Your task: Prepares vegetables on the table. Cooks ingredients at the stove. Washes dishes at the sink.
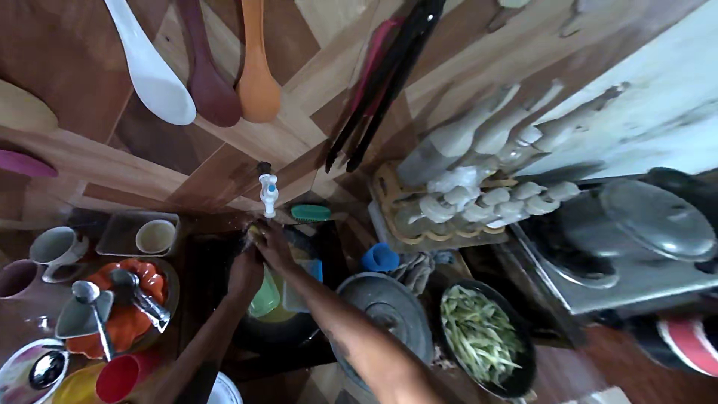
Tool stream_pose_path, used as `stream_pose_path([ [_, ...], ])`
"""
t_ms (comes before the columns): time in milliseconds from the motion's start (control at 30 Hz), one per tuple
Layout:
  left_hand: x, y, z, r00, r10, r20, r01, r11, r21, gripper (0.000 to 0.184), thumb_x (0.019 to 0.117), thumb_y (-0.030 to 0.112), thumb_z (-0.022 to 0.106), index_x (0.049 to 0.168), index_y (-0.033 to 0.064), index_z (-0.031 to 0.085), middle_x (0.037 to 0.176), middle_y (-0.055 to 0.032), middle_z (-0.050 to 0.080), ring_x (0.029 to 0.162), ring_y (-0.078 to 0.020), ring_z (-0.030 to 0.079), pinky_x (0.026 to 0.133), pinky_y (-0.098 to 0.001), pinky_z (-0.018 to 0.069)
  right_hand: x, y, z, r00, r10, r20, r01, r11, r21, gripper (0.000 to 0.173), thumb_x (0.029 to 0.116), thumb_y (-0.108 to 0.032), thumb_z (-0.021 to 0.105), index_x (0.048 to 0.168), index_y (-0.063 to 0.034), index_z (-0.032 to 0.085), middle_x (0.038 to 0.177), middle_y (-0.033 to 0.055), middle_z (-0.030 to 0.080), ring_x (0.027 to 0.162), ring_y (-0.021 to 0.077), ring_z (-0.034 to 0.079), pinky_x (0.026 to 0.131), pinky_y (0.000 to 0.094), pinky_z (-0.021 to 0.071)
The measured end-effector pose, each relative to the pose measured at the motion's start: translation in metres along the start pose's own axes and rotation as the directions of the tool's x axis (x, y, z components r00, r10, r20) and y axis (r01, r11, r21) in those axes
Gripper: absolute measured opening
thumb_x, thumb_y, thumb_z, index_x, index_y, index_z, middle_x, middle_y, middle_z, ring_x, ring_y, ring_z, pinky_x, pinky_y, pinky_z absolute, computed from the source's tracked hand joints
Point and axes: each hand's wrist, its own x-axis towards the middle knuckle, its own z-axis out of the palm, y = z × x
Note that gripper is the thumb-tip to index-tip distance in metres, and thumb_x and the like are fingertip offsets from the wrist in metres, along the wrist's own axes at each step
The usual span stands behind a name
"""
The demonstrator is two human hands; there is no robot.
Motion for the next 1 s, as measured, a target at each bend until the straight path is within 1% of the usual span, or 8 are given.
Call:
stream_pose_path([
  [100,-0.006,-0.006,0.003,0.999,0.033,0.026,-0.032,0.999,-0.001,0.034,0.1107,0.016,0.042,0.134,-0.0020,0.059,0.118,-0.0235,0.067,0.110,-0.0355,0.066,0.099,-0.0522,0.0500,0.018,0.001,-0.010,0.975,0.216,0.051,-0.221,0.969,0.111,0.039,0.1108,-0.026,0.046,0.125,0.0070,0.062,0.120,0.0277,0.064,0.112,0.0380,0.062,0.099,0.0529,0.0482],
  [233,0.002,0.002,-0.003,0.998,-0.035,0.049,0.027,0.990,0.141,0.033,0.1067,0.014,0.049,0.132,-0.0035,0.061,0.127,-0.0264,0.065,0.122,-0.0399,0.062,0.105,-0.0564,0.0472,-0.001,-0.020,0.002,0.994,0.002,0.113,0.020,0.980,-0.198,0.041,0.1080,-0.033,0.050,0.132,-0.0051,0.068,0.148,0.0157,0.057,0.143,0.0345,0.044,0.123,0.0553,0.0233],
  [300,-0.004,-0.005,0.000,0.996,-0.029,0.084,0.014,0.983,0.182,0.035,0.1100,0.017,0.043,0.137,0.0021,0.059,0.128,-0.0241,0.065,0.121,-0.0393,0.063,0.104,-0.0573,0.0477,0.012,-0.013,-0.004,0.974,0.110,0.199,-0.067,0.975,-0.213,0.042,0.1092,-0.037,0.047,0.129,-0.0065,0.069,0.135,0.0144,0.066,0.131,0.0316,0.057,0.114,0.0544,0.0398],
  [567,-0.010,-0.019,0.013,0.999,0.034,0.007,-0.033,0.993,-0.110,0.060,0.1096,0.025,0.049,0.164,0.0167,0.025,0.115,-0.0205,0.069,0.093,-0.0326,0.070,0.087,-0.0489,0.0561,0.043,0.052,-0.023,0.871,0.473,-0.136,-0.333,0.769,0.545,0.047,0.1126,-0.032,0.039,0.118,0.0077,0.064,0.112,0.0239,0.067,0.102,0.0312,0.065,0.093,0.0473,0.0526],
  [667,0.006,-0.015,0.011,0.964,-0.245,0.106,0.252,0.703,-0.666,0.039,0.1137,0.026,0.036,0.149,0.0116,0.045,0.075,-0.0017,0.050,0.050,-0.0096,0.045,0.044,-0.0240,0.0390,0.018,0.034,-0.007,0.886,0.338,-0.317,-0.086,0.792,0.604,0.042,0.1132,-0.023,0.036,0.134,0.0084,0.054,0.127,0.0254,0.063,0.115,0.0293,0.063,0.100,0.0432,0.0512],
  [800,0.005,-0.007,0.005,0.900,-0.244,0.362,0.421,0.265,-0.867,0.035,0.1135,0.034,0.030,0.097,0.0093,0.049,0.059,0.0037,0.044,0.041,-0.0032,0.042,0.038,-0.0165,0.0399,-0.013,0.028,0.008,0.986,-0.161,-0.038,0.162,0.986,0.029,0.059,0.1067,-0.014,0.050,0.157,0.0075,0.029,0.165,0.0317,0.020,0.150,0.0417,0.033,0.122,0.0463,0.0327],
  [900,0.003,-0.009,0.005,0.874,-0.125,0.470,0.484,0.139,-0.864,0.036,0.1137,0.035,0.026,0.095,0.0118,0.045,0.058,0.0047,0.042,0.039,-0.0009,0.041,0.036,-0.0142,0.0390,-0.003,0.046,0.003,0.900,-0.357,-0.250,0.359,0.932,-0.039,0.035,0.0953,-0.003,0.066,0.130,0.0025,0.067,0.150,0.0272,0.048,0.131,0.0389,0.056,0.108,0.0471,0.0498],
  [1000,0.009,-0.006,0.005,0.884,-0.098,0.456,0.465,0.089,-0.881,0.040,0.1136,0.034,0.025,0.090,0.0109,0.048,0.054,0.0052,0.041,0.037,-0.0002,0.039,0.035,-0.0134,0.0375,-0.014,0.030,-0.005,0.962,-0.267,-0.058,0.273,0.926,0.259,0.024,0.1019,-0.012,0.057,0.117,0.0023,0.069,0.123,0.0177,0.063,0.115,0.0211,0.060,0.100,0.0336,0.0502],
])
